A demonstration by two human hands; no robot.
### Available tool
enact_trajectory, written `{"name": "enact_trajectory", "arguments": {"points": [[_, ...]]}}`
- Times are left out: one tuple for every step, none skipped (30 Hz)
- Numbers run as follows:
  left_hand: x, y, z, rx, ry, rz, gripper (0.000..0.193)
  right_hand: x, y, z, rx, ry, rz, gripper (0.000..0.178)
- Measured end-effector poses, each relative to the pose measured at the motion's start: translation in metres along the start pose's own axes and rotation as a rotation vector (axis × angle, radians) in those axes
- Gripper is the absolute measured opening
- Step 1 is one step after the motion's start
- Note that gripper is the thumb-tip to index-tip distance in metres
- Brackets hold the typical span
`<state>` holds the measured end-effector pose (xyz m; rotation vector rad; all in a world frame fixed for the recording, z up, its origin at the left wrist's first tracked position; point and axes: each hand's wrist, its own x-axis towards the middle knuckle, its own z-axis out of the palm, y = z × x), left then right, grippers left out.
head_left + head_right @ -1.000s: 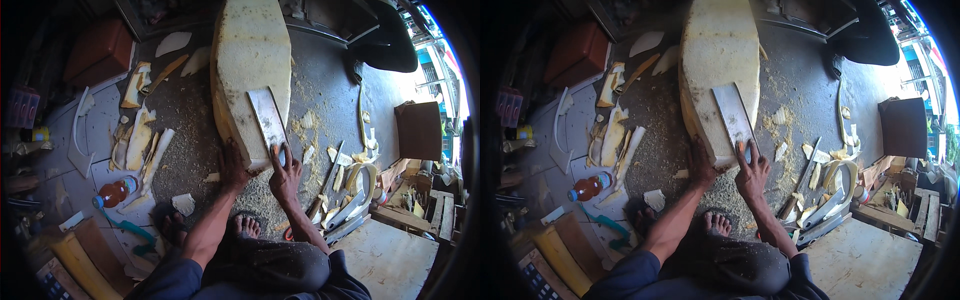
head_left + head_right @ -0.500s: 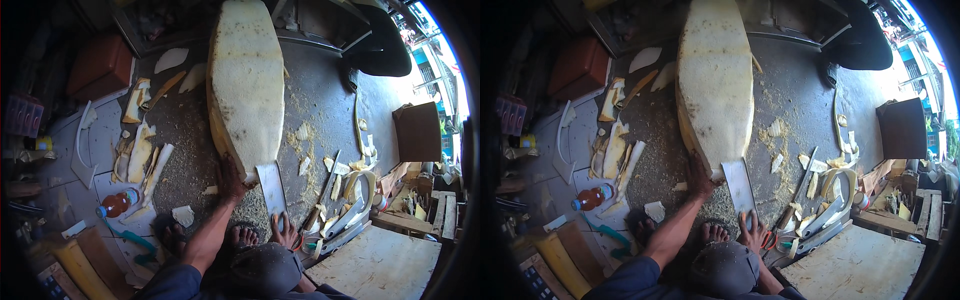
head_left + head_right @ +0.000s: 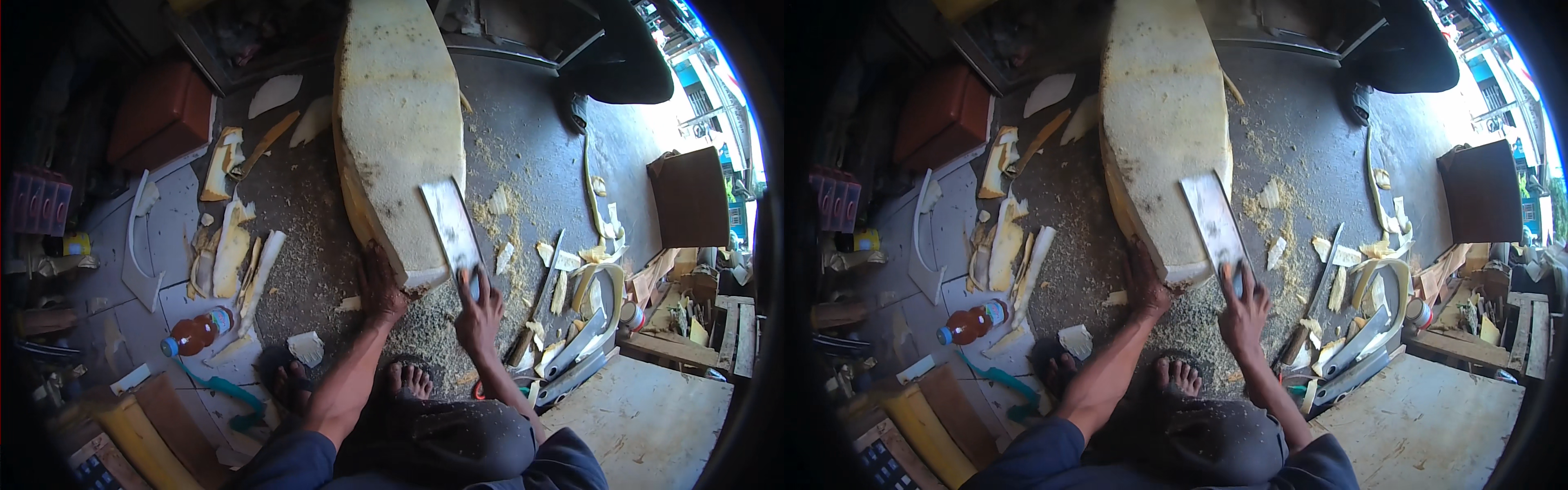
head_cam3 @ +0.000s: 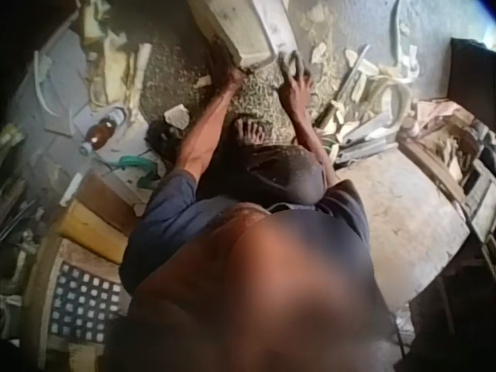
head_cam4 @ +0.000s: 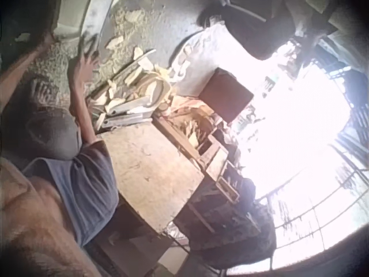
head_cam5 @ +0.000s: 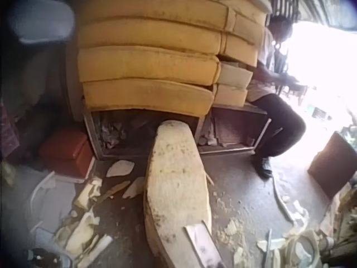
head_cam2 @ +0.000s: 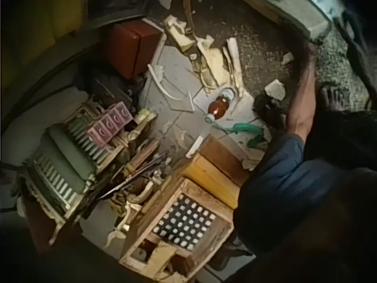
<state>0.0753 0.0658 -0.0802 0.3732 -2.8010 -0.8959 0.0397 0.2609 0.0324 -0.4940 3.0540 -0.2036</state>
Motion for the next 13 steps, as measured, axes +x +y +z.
{"name": "enact_trajectory", "arguments": {"points": [[0.014, -0.001, 0.001, 0.006, 0.022, 0.025, 0.155, 0.069, 0.005, 0.001, 0.020, 0.073, -0.045, 0.087], [0.011, 0.003, 0.004, 0.009, 0.012, 0.028, 0.155, 0.093, 0.014, 0.004, 0.040, 0.107, -0.083, 0.089], [0.009, 0.003, 0.003, -0.003, -0.018, 0.003, 0.152, 0.071, 0.021, 0.008, 0.010, 0.054, -0.063, 0.089], [-0.001, 0.000, 0.001, 0.028, -0.024, 0.007, 0.151, 0.065, 0.021, 0.009, -0.015, 0.040, -0.052, 0.090], [0.002, -0.010, 0.003, 0.070, 0.017, 0.015, 0.150, 0.022, 0.008, -0.001, -0.018, 0.049, -0.071, 0.087], [0.005, -0.006, 0.005, 0.083, 0.043, 0.027, 0.149, -0.039, 0.011, -0.007, 0.023, -0.010, -0.022, 0.080], [0.011, -0.005, 0.007, 0.098, 0.042, 0.004, 0.150, -0.090, 0.024, 0.007, 0.141, 0.057, -0.062, 0.075], [0.018, 0.001, 0.010, 0.055, 0.044, 0.015, 0.149, -0.131, 0.028, 0.004, 0.097, -0.014, -0.018, 0.071], [0.012, -0.002, 0.007, 0.034, 0.027, 0.016, 0.149, -0.117, 0.027, 0.008, 0.085, 0.021, -0.043, 0.072], [0.007, -0.004, 0.004, 0.014, 0.009, 0.017, 0.149, -0.086, 0.033, 0.018, 0.074, 0.056, -0.069, 0.073], [0.007, -0.009, 0.001, -0.007, 0.037, 0.019, 0.147, -0.025, 0.028, 0.013, 0.059, 0.015, -0.089, 0.078], [0.015, -0.008, 0.002, 0.013, 0.049, 0.014, 0.145, 0.035, 0.039, 0.024, 0.002, 0.087, -0.148, 0.085], [0.011, -0.003, 0.007, 0.028, 0.053, 0.007, 0.144, 0.096, 0.051, 0.030, -0.032, 0.037, -0.118, 0.091]]}}
